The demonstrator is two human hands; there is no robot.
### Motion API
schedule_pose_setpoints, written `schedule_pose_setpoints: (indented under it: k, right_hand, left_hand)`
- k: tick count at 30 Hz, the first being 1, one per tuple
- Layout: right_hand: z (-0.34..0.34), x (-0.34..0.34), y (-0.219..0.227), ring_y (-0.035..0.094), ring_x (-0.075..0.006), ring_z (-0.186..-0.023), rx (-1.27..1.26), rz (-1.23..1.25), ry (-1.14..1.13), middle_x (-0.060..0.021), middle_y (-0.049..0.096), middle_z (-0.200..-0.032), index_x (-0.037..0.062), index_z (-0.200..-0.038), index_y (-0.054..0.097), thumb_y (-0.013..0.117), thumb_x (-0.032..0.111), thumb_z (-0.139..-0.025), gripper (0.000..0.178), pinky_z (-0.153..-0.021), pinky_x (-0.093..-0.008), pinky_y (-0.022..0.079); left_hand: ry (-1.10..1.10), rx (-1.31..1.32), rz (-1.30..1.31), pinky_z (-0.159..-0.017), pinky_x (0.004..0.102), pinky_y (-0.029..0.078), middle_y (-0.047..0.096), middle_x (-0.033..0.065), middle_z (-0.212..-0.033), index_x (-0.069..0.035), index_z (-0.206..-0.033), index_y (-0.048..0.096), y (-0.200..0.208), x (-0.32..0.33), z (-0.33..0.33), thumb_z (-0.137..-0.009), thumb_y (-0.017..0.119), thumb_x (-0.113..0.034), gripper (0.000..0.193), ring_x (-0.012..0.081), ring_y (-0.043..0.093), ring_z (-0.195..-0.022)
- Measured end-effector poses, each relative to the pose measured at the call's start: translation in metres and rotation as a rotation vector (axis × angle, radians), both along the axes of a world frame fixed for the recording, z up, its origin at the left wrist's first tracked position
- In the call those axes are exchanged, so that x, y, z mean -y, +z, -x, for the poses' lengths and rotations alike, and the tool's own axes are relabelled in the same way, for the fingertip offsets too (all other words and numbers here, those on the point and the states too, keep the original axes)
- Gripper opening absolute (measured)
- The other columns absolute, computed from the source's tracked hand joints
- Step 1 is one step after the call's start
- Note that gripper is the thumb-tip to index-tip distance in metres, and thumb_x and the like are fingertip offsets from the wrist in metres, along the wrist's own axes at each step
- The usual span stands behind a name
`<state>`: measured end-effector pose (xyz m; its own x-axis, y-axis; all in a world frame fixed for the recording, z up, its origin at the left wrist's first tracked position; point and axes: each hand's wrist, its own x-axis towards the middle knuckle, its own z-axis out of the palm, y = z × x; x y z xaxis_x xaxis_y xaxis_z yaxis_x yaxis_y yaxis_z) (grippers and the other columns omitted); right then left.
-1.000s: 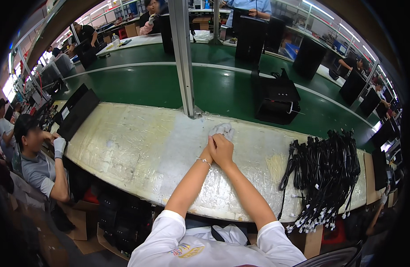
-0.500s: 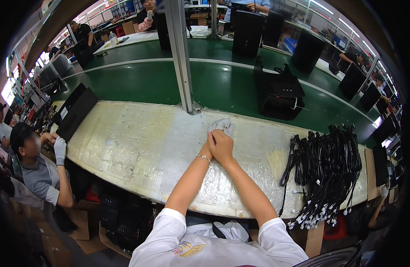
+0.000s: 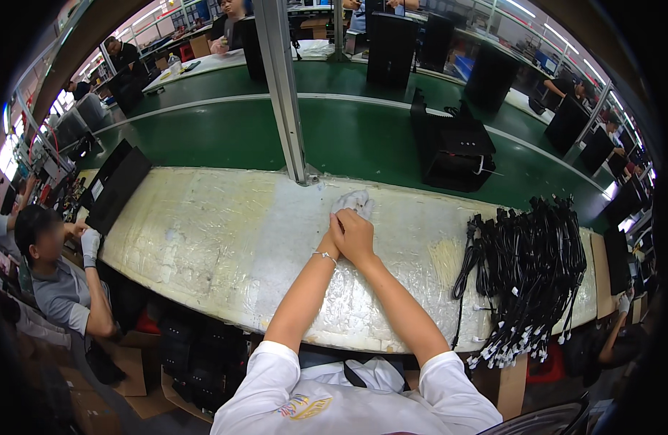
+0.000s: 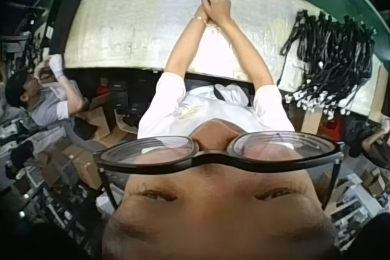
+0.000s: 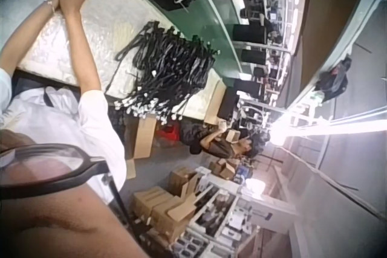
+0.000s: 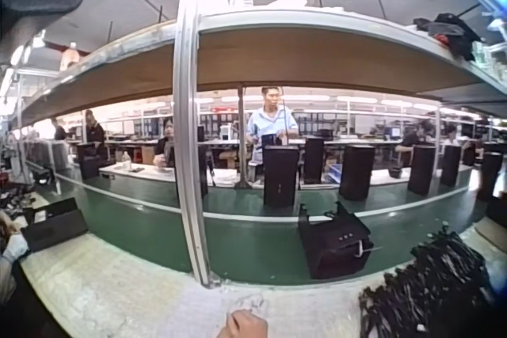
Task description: Connecting wiring harnesses to printed circuit boards inside black plastic device housings on a factory assembly line.
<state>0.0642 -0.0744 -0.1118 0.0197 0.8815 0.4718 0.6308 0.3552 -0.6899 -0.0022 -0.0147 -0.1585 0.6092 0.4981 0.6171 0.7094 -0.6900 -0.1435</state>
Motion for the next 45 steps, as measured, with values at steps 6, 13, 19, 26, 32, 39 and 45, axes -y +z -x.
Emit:
schedule_pose_setpoints:
  k: [6,13,19,26,32,39,45]
  right_hand:
    - [-0.01,0.005,0.073,0.058,-0.0228,-0.063,-0.059,-0.175,0.189,-0.0103,0.062,-0.073,0.003,-0.078,0.061,0.066,0.02,-0.088,0.02,-0.059,-0.0328,0.046]
    - [-0.043,0.086,0.173,0.059,-0.0353,-0.104,-0.805,-0.186,0.975,-0.0266,0.066,-0.105,0.0079,-0.089,0.049,0.043,0.05,-0.099,0.044,-0.09,-0.0431,0.046]
    - [-0.014,0.115,0.175,0.064,-0.0277,-0.094,-1.361,-0.196,1.343,-0.0155,0.067,-0.094,0.0076,-0.075,0.052,0.06,0.049,-0.089,0.045,-0.077,-0.0359,0.046]
    - [0.0,0.134,0.184,0.067,-0.0289,-0.088,-1.743,-0.031,1.373,-0.0105,0.061,-0.078,0.0018,-0.081,0.052,0.06,0.028,-0.093,0.03,-0.078,-0.0333,0.05]
    - [-0.007,0.115,0.172,0.066,-0.0246,-0.093,-1.462,0.014,1.516,-0.0146,0.064,-0.094,-0.0021,-0.096,0.054,0.06,0.016,-0.094,0.019,-0.083,-0.0329,0.05]
    - [-0.002,0.105,0.16,0.063,-0.0197,-0.102,-1.451,0.075,1.672,-0.0172,0.064,-0.109,-0.0049,-0.112,0.058,0.059,0.019,-0.095,0.03,-0.086,-0.0329,0.049]
    - [0.002,0.106,0.158,0.063,-0.0195,-0.101,-1.41,0.042,1.659,-0.0167,0.064,-0.107,-0.0053,-0.111,0.058,0.058,0.019,-0.095,0.029,-0.086,-0.0329,0.049]
  left_hand:
    - [-0.227,0.471,0.292,-0.086,0.0384,0.045,0.06,0.013,-0.111,-0.009,-0.108,0.059,-0.025,-0.027,0.021,-0.095,0.047,-0.021,0.022,0.0248,0.056,-0.099]
    - [-0.131,0.836,0.882,-0.076,0.0327,0.047,0.064,0.0058,-0.097,-0.012,-0.087,0.06,0.051,0.016,-0.022,-0.097,0.045,-0.03,0.026,0.0213,0.056,-0.086]
    - [0.276,0.311,0.676,-0.085,0.0467,0.05,0.067,0.0144,-0.103,-0.011,-0.091,0.063,0.033,-0.025,-0.021,-0.089,0.05,-0.041,0.033,0.0386,0.062,-0.098]
    - [0.333,0.227,0.794,-0.092,0.0426,0.047,0.066,0.0122,-0.114,-0.013,-0.106,0.065,0.049,-0.014,-0.028,-0.092,0.047,-0.043,0.037,0.0352,0.061,-0.107]
    - [0.283,0.284,0.677,-0.085,0.0432,0.05,0.068,0.0122,-0.102,-0.011,-0.093,0.065,0.04,-0.015,-0.031,-0.09,0.049,-0.04,0.033,0.0365,0.064,-0.097]
    - [0.317,0.212,0.706,-0.089,0.0426,0.049,0.067,0.0109,-0.109,-0.014,-0.104,0.065,0.029,-0.023,-0.018,-0.092,0.049,-0.044,0.036,0.0347,0.062,-0.103]
    - [0.297,0.207,0.694,-0.089,0.0429,0.049,0.067,0.0113,-0.11,-0.012,-0.103,0.065,0.032,-0.022,-0.022,-0.092,0.049,-0.045,0.038,0.0344,0.062,-0.103]
